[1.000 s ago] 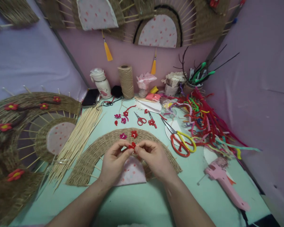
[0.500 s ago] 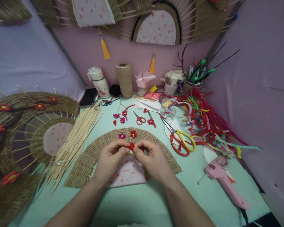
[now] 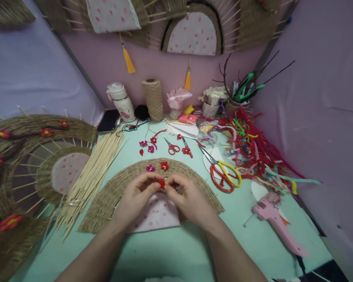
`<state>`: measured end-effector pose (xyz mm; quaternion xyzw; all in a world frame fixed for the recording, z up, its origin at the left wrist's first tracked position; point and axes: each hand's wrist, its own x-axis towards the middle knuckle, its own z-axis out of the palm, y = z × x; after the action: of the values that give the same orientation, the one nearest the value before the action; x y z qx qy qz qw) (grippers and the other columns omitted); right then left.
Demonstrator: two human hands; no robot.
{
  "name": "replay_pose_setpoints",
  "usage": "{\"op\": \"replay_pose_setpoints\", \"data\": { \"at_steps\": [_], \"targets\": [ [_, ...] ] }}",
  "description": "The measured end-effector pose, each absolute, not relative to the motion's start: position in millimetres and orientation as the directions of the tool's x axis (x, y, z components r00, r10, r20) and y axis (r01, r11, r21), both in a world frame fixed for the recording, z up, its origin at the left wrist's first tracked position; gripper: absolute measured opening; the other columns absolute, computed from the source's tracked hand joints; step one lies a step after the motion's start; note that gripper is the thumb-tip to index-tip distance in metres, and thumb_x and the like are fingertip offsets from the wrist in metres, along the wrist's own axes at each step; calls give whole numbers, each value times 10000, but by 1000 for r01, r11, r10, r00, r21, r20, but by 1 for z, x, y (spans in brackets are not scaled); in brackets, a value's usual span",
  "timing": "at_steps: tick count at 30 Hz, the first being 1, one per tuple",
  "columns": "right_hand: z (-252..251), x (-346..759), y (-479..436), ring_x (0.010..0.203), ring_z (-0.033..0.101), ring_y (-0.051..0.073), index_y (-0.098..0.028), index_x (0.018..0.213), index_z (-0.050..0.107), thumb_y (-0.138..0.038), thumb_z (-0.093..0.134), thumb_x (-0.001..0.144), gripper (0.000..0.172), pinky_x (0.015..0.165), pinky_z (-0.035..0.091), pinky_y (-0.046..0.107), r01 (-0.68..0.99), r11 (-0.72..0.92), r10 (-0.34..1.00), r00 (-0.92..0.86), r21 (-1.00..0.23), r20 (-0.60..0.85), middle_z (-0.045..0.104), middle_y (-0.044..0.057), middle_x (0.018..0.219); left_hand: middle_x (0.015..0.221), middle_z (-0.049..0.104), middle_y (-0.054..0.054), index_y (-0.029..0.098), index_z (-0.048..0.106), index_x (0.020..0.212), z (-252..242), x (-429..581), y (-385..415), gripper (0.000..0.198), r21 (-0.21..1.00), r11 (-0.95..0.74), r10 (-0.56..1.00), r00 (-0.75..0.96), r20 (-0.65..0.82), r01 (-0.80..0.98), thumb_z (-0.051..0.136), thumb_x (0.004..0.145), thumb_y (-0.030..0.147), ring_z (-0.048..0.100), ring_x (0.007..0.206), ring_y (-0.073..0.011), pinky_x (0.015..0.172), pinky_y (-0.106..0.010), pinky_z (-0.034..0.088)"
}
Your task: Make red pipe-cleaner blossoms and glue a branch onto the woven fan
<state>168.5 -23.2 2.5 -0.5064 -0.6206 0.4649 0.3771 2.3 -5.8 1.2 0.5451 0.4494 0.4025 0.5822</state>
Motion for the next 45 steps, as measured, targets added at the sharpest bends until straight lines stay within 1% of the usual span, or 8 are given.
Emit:
{"op": "replay_pose_setpoints", "data": {
  "at_steps": [6,11,15,19,27,35,41,45],
  "targets": [
    [0,167,-24,823,575,162,-208,805,613,-262,507,934,175,739,439,288,506,194,969,-230,-840,85,630,3,811,810,696,-9,188,701,801,0,-7,2,57,984,118,943,296,-154,136,682,748,193,627,793,-133,761,-248,491],
    [-6,164,-23,1026,555,215,-226,1044,638,-226,544,921,154,878,441,375,594,344,930,-112,-727,349,644,60,1026,765,668,4,177,672,797,-8,-7,4,110,963,267,943,212,-256,-25,721,720,240,605,725,-107,680,-218,487],
    [-8,161,-25,941,558,215,-216,937,650,-248,604,893,71,811,437,371,664,351,870,30,-660,493,610,60,939,751,655,4,163,662,800,-7,-4,4,161,940,310,944,166,-287,-141,748,698,253,600,708,-96,670,-211,497],
    [-9,155,-27,840,571,191,-209,822,644,-235,598,893,87,752,433,339,620,323,899,36,-715,437,627,30,817,726,646,9,155,654,786,-5,-1,3,187,924,324,945,122,-305,-202,772,669,238,586,673,-84,652,-202,494],
    [-10,149,-24,760,600,156,-201,777,681,-248,615,862,118,690,467,276,353,160,966,138,-922,220,657,17,793,700,645,13,159,641,732,-9,5,-1,119,938,306,950,118,-290,-161,735,664,183,593,678,-86,645,-191,478],
    [-17,142,-29,800,662,171,-193,897,691,-274,622,843,119,729,516,292,270,47,978,184,-962,99,719,35,878,702,660,7,163,626,705,-6,5,-1,107,950,305,946,133,-295,-63,715,651,189,631,709,-117,684,-225,497],
    [-18,139,-31,838,650,190,-204,928,692,-173,549,885,153,756,507,328,587,317,903,54,-745,427,715,47,876,713,662,5,165,625,713,-8,8,-2,67,975,221,966,133,-222,27,671,665,160,638,708,-128,709,-247,511],
    [-20,139,-33,821,605,204,-207,976,687,-172,521,914,181,739,487,352,740,350,868,-25,-574,497,684,60,871,717,660,7,172,618,728,-12,10,-4,53,986,155,978,129,-163,67,648,687,159,637,701,-133,697,-248,515]
  ]
}}
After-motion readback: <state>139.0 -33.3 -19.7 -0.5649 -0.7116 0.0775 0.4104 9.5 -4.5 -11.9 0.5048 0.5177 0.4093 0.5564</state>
